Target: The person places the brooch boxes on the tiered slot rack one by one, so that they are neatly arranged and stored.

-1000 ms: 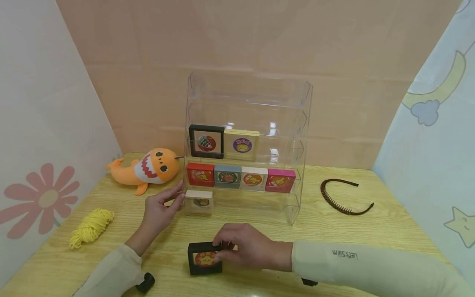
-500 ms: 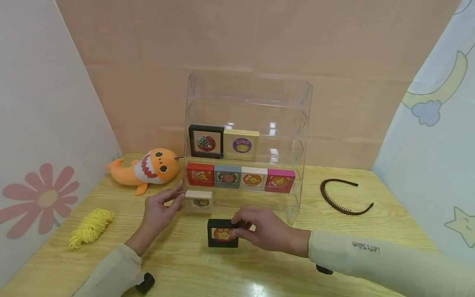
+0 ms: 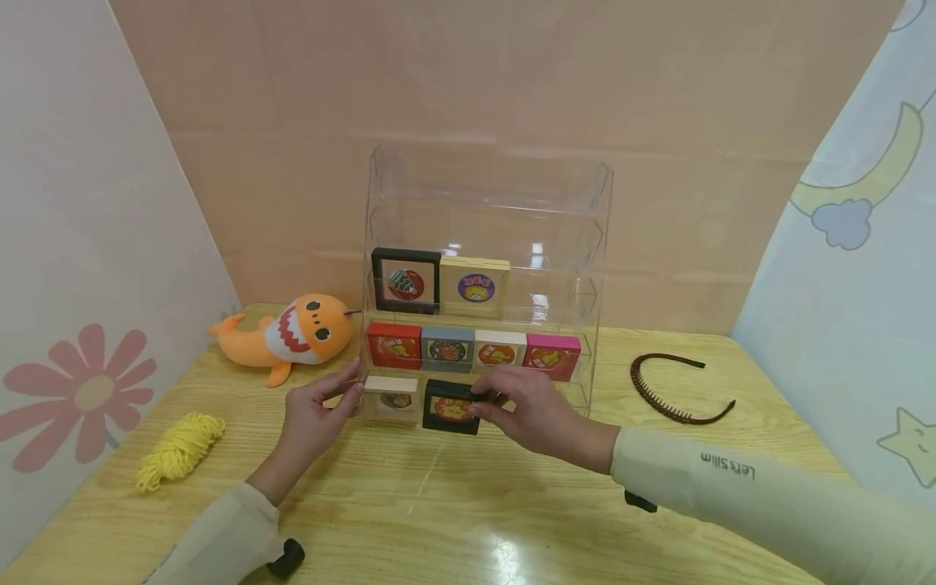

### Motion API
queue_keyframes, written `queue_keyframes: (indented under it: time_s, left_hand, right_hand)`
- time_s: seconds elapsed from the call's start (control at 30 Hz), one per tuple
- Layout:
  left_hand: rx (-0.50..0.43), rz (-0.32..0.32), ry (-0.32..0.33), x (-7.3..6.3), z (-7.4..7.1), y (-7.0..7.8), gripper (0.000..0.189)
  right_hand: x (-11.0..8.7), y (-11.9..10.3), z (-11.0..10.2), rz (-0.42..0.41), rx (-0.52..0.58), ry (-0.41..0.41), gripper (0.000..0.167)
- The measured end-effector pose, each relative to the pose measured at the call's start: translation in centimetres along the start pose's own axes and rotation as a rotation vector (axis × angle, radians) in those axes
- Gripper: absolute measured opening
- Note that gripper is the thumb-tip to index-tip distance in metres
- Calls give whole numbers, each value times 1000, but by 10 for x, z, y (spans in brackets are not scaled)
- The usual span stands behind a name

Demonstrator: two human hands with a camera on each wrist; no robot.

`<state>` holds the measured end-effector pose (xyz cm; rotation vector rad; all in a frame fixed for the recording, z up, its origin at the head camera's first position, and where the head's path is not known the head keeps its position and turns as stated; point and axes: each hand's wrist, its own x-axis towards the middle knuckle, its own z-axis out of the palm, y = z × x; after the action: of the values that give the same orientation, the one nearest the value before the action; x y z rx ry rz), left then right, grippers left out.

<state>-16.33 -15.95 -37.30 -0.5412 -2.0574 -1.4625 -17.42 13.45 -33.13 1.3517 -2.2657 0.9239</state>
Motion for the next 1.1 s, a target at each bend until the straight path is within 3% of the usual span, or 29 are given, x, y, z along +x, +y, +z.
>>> queue_keyframes:
  time_s: [0.33,0.7,1.1]
  left_hand:
    - [-7,-8,-8,0,-1,-1,33]
    - [-31,4,-2,-1,-1,-2,33]
    - [-7,0,-12,0,-2,0,33]
  right_hand:
    - [7,9,-6,52,-73,34,17]
    - [10,16,1,82,-119,33,18]
    - [10,21,12,148,-115,-34,13]
